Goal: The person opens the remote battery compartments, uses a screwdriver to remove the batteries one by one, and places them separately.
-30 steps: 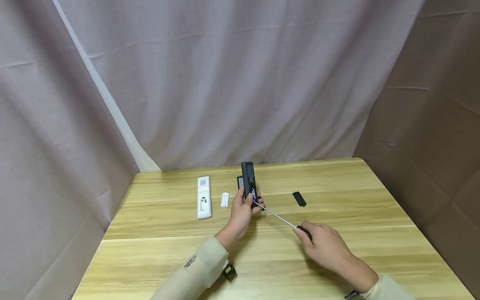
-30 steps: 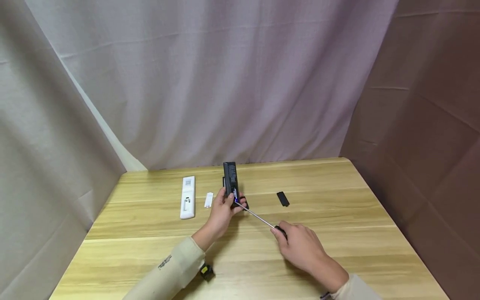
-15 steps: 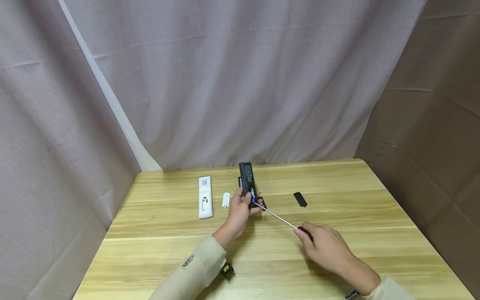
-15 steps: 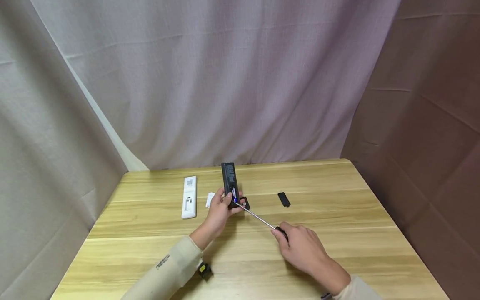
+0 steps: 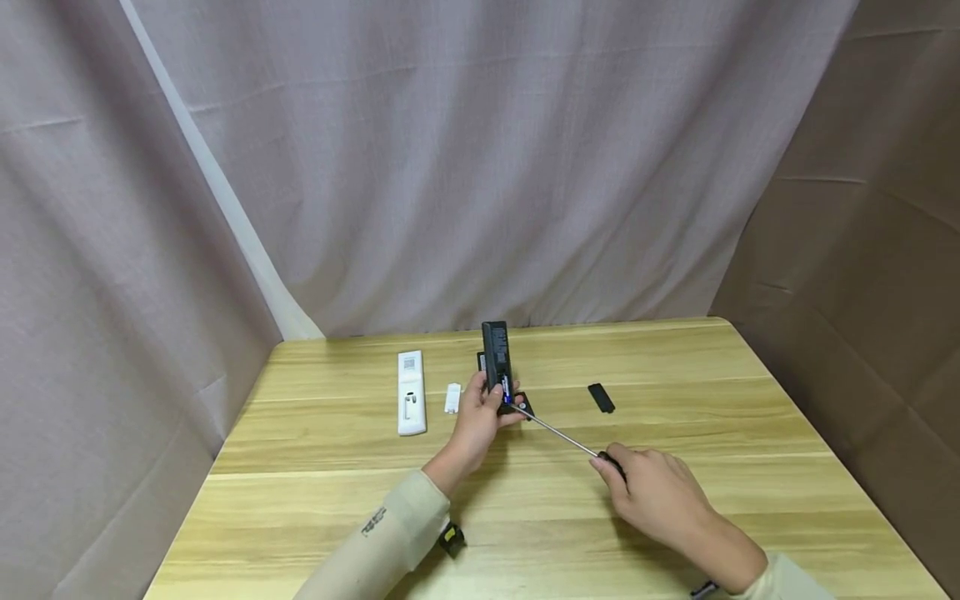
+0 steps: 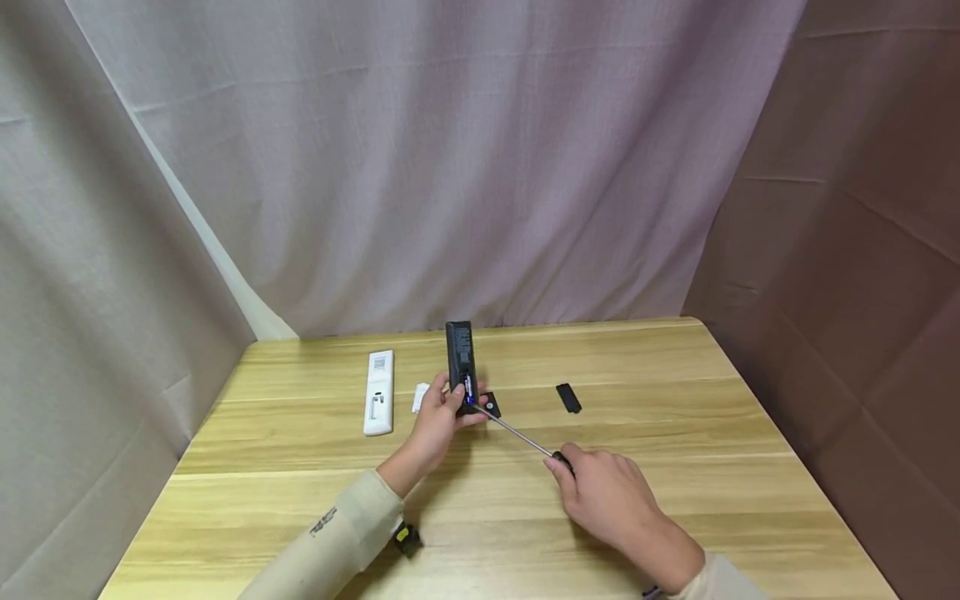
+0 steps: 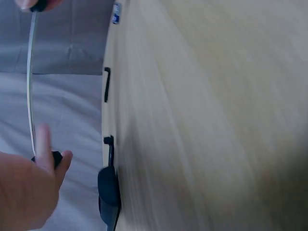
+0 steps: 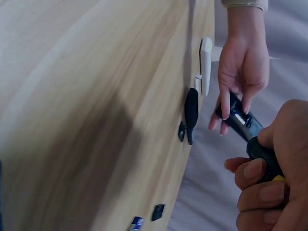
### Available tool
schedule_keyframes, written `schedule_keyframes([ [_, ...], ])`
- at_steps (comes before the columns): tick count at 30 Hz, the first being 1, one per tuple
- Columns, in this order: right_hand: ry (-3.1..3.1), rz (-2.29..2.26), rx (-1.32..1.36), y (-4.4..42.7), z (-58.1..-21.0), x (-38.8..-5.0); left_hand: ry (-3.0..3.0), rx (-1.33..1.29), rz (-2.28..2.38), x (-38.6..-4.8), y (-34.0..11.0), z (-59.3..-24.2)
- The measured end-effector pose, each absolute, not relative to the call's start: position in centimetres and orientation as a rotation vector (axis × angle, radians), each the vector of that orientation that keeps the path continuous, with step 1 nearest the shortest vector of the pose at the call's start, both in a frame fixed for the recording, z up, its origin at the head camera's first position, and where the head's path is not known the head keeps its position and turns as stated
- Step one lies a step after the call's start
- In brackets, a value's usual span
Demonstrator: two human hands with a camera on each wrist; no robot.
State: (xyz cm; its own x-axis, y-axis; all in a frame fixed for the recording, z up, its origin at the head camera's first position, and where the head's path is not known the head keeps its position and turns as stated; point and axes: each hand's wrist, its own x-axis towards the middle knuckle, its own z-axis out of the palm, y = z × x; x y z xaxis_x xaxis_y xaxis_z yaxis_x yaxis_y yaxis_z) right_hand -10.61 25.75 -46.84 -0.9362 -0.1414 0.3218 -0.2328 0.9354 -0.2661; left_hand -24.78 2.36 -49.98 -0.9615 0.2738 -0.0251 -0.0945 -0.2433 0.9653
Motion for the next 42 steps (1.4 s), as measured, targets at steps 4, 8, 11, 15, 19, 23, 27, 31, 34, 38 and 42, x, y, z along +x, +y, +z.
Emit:
schedule_keyframes([
  [4, -2.798, 0.388, 0.286, 25.2, -46.0, -10.5, 1.798, 0.263, 2.273, -24.9, 2.4, -50.1],
  [8, -2.825, 0.376, 0.266, 24.4, -44.7, -10.6, 1.841, 0.308, 2.255, -25.1, 2.4, -50.1],
  [11, -2.849, 0.37, 0.236, 23.8, -44.0, -10.8, 1.876, 0.316, 2.245, -25.4, 2.5, -50.1],
  [15, -2.892, 0.4, 0.194, 23.3, -43.9, -10.8, 1.867, 0.286, 2.269, -25.6, 2.7, -50.3],
  [19, -2.928, 0.45, 0.156, 23.0, -44.5, -10.6, 1.809, 0.253, 2.306, -25.7, 3.0, -50.5],
  [23, -2.926, 0.47, 0.142, 23.0, -45.2, -10.4, 1.781, 0.23, 2.32, -25.7, 3.2, -50.6],
  [27, -2.872, 0.481, 0.144, 23.0, -45.8, -10.1, 1.775, 0.201, 2.354, -25.6, 3.3, -50.2],
  [31, -2.793, 0.474, 0.16, 22.9, -46.6, -9.8, 1.722, 0.198, 2.391, -25.6, 3.3, -49.5],
  [34, -2.767, 0.494, 0.16, 22.9, -47.1, -9.5, 1.682, 0.204, 2.398, -25.5, 3.3, -49.1],
  [38, -2.732, 0.522, 0.166, 22.8, -47.7, -9.4, 1.669, 0.194, 2.403, -25.3, 3.3, -49.1],
  [42, -2.697, 0.544, 0.176, 22.7, -48.2, -9.3, 1.657, 0.198, 2.418, -25.3, 3.2, -49.2],
])
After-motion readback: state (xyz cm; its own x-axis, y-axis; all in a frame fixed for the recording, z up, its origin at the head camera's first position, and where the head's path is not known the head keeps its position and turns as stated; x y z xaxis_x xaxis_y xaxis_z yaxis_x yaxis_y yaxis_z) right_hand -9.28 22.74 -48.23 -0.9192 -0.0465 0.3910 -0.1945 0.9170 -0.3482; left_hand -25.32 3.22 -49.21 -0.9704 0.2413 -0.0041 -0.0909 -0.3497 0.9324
